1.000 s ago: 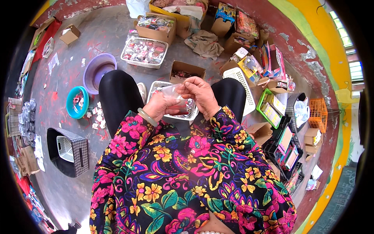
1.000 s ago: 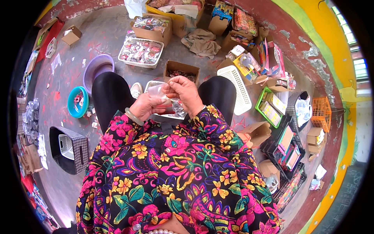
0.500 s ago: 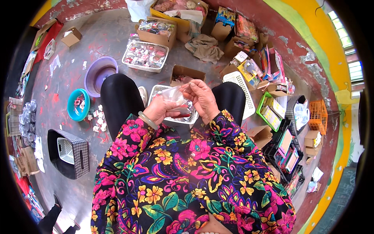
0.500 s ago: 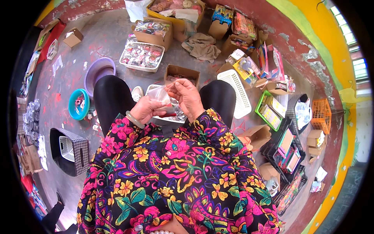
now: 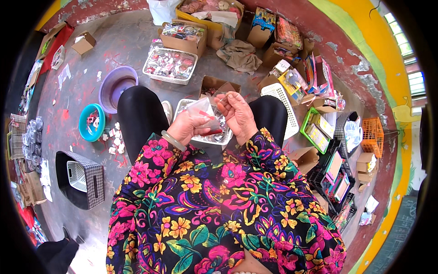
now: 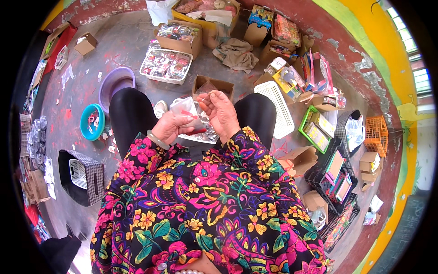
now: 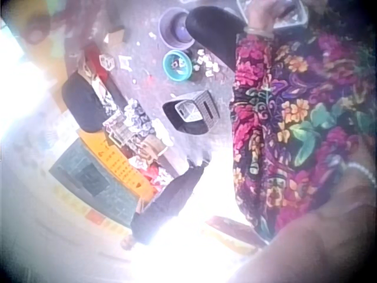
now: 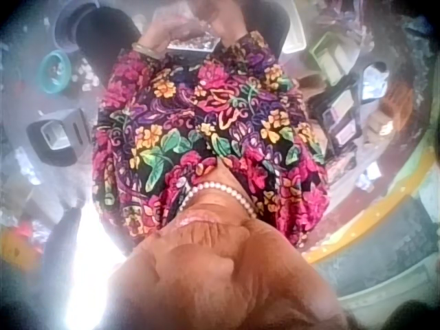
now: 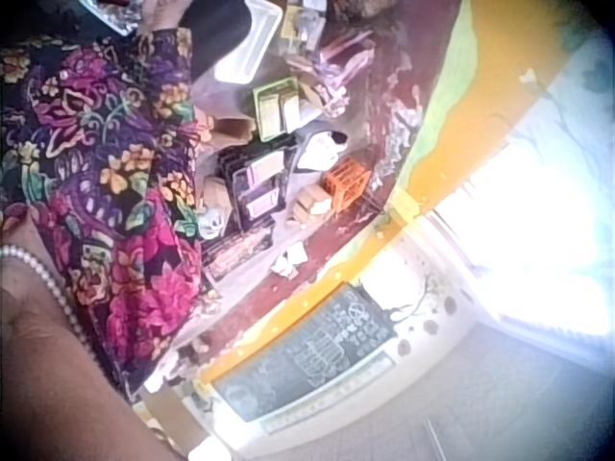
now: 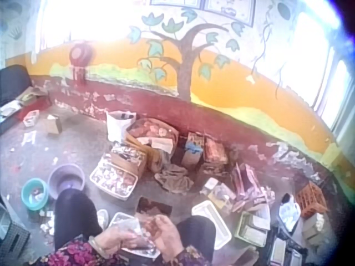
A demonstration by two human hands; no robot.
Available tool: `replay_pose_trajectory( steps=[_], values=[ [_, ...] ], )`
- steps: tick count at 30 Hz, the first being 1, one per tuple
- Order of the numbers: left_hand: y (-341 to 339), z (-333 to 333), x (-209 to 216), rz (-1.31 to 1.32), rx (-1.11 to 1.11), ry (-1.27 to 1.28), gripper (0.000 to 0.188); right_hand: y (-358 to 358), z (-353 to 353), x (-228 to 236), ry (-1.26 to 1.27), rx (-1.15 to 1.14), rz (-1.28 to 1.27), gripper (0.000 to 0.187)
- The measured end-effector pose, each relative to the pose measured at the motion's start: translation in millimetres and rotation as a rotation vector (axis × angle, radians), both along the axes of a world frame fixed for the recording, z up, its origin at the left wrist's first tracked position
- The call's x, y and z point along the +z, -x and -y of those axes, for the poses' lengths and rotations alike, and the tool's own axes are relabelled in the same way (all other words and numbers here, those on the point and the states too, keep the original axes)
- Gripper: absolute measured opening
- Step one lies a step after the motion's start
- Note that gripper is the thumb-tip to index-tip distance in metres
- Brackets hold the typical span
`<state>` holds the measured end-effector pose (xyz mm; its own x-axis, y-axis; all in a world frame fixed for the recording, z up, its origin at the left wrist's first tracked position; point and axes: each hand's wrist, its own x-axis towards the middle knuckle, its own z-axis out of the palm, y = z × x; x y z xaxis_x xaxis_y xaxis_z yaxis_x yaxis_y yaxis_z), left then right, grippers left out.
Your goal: The person sits on the floor and repeatedly picks up small red and white craft items from a cardboard box. They place each item into a small clear plastic bag, seal the bag, and then place the packaged item into a white plastic basket. The process is repeated continuously throughout the clip.
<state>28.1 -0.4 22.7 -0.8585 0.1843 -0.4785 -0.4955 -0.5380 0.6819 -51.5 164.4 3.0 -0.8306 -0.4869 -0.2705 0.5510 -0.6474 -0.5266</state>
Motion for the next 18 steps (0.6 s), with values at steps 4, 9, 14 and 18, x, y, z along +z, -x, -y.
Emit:
replay_pose_trajectory(
  steps=[4,9,14,18],
  values=[
    [-0.2,-0.9,-7.5,0.001,-0.044,0.094,0.034,-0.3,0.5,2.6,0.002,0.074,-0.016,0.008],
    [-2.0,-1.8,-7.9,-0.009,-0.104,0.165,0.034,-2.7,1.6,9.6,-0.039,0.100,-0.086,0.007],
    [-2.4,-1.2,-4.6,-0.041,0.052,0.047,0.034,17.7,-10.7,10.0,0.046,-0.140,-0.037,0.010],
    [0.7,8.4,-9.5,-0.080,0.220,-0.058,0.030,21.7,-22.5,14.3,-0.035,0.021,-0.032,0.022]
  ],
)
